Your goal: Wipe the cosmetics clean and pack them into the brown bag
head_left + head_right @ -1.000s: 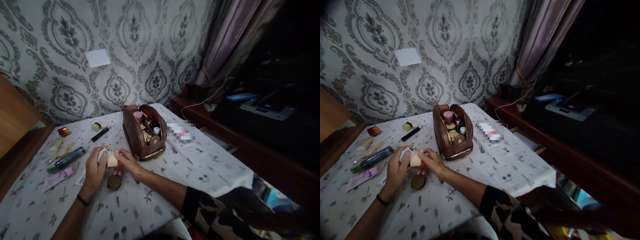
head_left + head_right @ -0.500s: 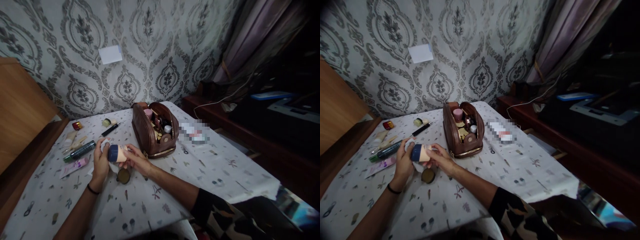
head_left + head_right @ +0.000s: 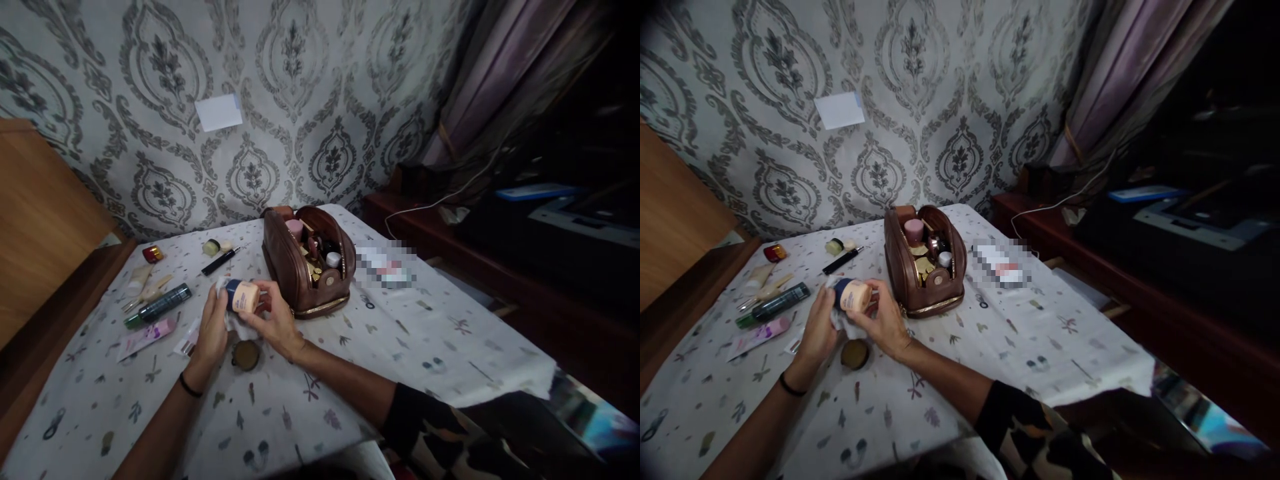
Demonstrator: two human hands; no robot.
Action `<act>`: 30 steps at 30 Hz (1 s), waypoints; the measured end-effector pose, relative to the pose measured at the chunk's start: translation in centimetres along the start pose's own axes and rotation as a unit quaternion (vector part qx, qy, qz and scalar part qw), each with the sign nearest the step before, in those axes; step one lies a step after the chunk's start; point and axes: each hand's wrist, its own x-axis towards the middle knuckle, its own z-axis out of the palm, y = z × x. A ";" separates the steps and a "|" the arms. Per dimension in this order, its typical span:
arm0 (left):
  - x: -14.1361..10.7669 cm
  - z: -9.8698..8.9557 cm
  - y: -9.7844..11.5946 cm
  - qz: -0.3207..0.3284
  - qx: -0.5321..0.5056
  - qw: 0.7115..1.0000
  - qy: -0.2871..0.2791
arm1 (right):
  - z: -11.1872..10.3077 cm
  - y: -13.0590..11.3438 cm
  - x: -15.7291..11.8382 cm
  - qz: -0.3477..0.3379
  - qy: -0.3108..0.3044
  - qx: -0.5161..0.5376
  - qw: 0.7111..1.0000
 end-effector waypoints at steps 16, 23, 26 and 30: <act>-1.0 -0.4 2.1 0.087 0.123 0.989 -0.005 | 0.1 -0.4 0.1 0.084 -0.062 -0.027 0.994; -1.1 -0.3 1.8 0.159 0.166 0.970 -0.084 | 1.0 0.5 0.1 0.226 -0.043 0.346 0.910; -1.2 0.1 1.7 0.195 0.199 0.954 -0.108 | 0.9 0.4 0.4 0.268 -0.059 0.392 0.878; -1.0 0.1 1.6 0.211 0.213 0.947 -0.116 | 0.6 0.4 0.6 0.304 -0.105 0.392 0.862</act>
